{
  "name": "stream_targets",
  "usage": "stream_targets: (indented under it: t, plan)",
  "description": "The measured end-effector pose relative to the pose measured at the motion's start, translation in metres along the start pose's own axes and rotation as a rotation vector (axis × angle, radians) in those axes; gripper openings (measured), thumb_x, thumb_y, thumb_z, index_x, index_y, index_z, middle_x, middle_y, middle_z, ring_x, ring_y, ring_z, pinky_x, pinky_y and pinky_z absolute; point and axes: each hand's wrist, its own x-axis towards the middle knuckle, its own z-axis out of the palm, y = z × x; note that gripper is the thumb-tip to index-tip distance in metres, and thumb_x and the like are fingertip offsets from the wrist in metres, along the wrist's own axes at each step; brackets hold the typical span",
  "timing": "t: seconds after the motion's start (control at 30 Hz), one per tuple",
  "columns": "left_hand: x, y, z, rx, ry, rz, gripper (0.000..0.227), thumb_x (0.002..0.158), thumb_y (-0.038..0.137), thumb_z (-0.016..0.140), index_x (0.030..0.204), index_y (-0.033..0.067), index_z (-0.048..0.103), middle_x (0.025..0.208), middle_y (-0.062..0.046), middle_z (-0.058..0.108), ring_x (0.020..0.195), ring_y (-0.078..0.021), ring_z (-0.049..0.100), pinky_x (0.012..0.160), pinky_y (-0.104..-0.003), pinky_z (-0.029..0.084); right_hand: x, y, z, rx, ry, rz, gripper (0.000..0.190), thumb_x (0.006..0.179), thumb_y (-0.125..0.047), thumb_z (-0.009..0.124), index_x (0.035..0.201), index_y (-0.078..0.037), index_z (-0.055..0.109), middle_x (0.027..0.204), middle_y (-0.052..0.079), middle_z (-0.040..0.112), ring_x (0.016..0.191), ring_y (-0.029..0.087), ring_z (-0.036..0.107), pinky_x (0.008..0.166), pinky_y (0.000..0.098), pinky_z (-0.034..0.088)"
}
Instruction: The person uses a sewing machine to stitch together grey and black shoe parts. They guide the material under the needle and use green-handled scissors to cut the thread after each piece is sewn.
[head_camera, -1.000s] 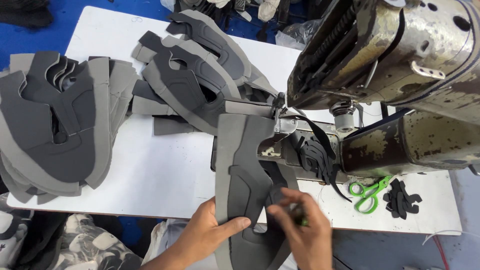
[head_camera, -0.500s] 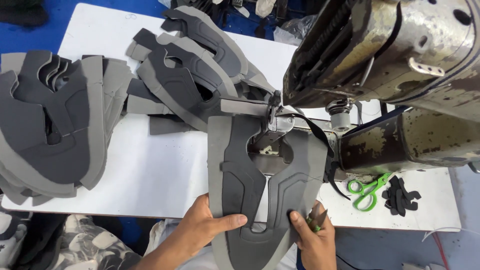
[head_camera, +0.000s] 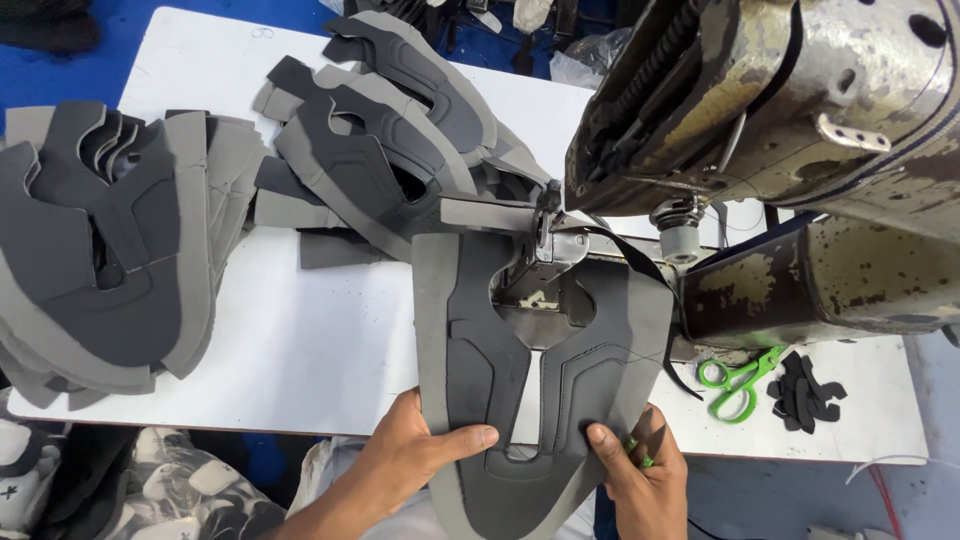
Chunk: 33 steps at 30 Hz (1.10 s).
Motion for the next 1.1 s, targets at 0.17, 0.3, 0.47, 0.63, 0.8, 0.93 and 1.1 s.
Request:
stream_targets:
  t: [0.17, 0.3, 0.47, 0.63, 0.8, 0.93, 1.1]
  plan:
    - [0.001, -0.007, 0.001, -0.089, 0.003, 0.033, 0.056, 0.079, 0.014, 0.08, 0.128, -0.006, 0.061, 0.118, -0.015, 0.075, 0.108, -0.0202, 0.072, 0.096, -0.036, 0.057, -0.005, 0.002, 0.003, -0.011, 0.066, 0.003, 0.039, 0.081, -0.01, 0.076, 0.118, -0.002, 0.067, 0.067, 0.001, 0.066, 0.046, 0.005, 0.043, 0.04, 0.0239, 0.031]
    - [0.005, -0.014, 0.0, -0.075, 0.05, 0.044, 0.056, 0.082, 0.014, 0.078, 0.13, -0.0054, 0.058, 0.119, -0.015, 0.075, 0.109, -0.02, 0.071, 0.097, -0.036, 0.057, -0.002, 0.02, -0.001, -0.039, 0.094, -0.056, 0.037, 0.084, -0.009, 0.078, 0.118, 0.0, 0.067, 0.067, 0.005, 0.063, 0.045, 0.006, 0.043, 0.04, 0.0248, 0.032]
    - [0.005, -0.017, 0.002, -0.022, 0.093, 0.111, 0.054, 0.085, 0.015, 0.076, 0.131, -0.0045, 0.057, 0.119, -0.015, 0.074, 0.109, -0.0192, 0.07, 0.097, -0.035, 0.057, -0.002, 0.022, 0.005, 0.034, 0.068, -0.129, 0.038, 0.083, -0.007, 0.076, 0.119, -0.001, 0.065, 0.075, 0.005, 0.07, 0.045, 0.006, 0.045, 0.038, 0.0246, 0.031]
    - [0.002, -0.016, 0.001, 0.191, 0.13, 0.257, 0.06, 0.087, 0.024, 0.076, 0.137, -0.0001, 0.052, 0.127, -0.012, 0.071, 0.118, -0.0192, 0.066, 0.103, -0.035, 0.051, 0.001, 0.026, 0.009, 0.093, 0.073, -0.058, 0.037, 0.084, -0.006, 0.074, 0.119, 0.0, 0.065, 0.078, 0.005, 0.07, 0.048, 0.006, 0.048, 0.039, 0.0248, 0.031]
    - [0.002, -0.021, 0.0, 0.185, 0.124, 0.271, 0.064, 0.087, 0.029, 0.076, 0.138, -0.0003, 0.051, 0.129, -0.014, 0.07, 0.119, -0.0213, 0.066, 0.104, -0.036, 0.05, 0.004, 0.022, 0.011, 0.117, 0.079, -0.011, 0.038, 0.086, -0.008, 0.075, 0.122, -0.002, 0.064, 0.079, 0.006, 0.066, 0.05, 0.007, 0.047, 0.04, 0.0244, 0.031]
    - [0.0, -0.022, -0.001, 0.325, 0.131, 0.219, 0.062, 0.09, 0.03, 0.074, 0.138, -0.0015, 0.051, 0.128, -0.017, 0.07, 0.123, -0.0233, 0.066, 0.105, -0.037, 0.051, 0.006, -0.001, 0.004, -0.094, 0.299, -0.103, 0.038, 0.09, -0.012, 0.072, 0.126, -0.006, 0.064, 0.093, 0.003, 0.068, 0.057, 0.006, 0.053, 0.045, 0.0213, 0.038]
    - [-0.011, -0.016, 0.006, 0.21, 0.035, 0.136, 0.068, 0.09, 0.027, 0.069, 0.147, 0.0009, 0.045, 0.134, -0.018, 0.065, 0.128, -0.026, 0.064, 0.102, -0.041, 0.056, 0.0, 0.006, -0.018, -0.122, 0.385, -0.49, 0.03, 0.099, -0.011, 0.072, 0.126, 0.001, 0.067, 0.099, 0.011, 0.072, 0.07, 0.007, 0.058, 0.06, 0.0199, 0.043]
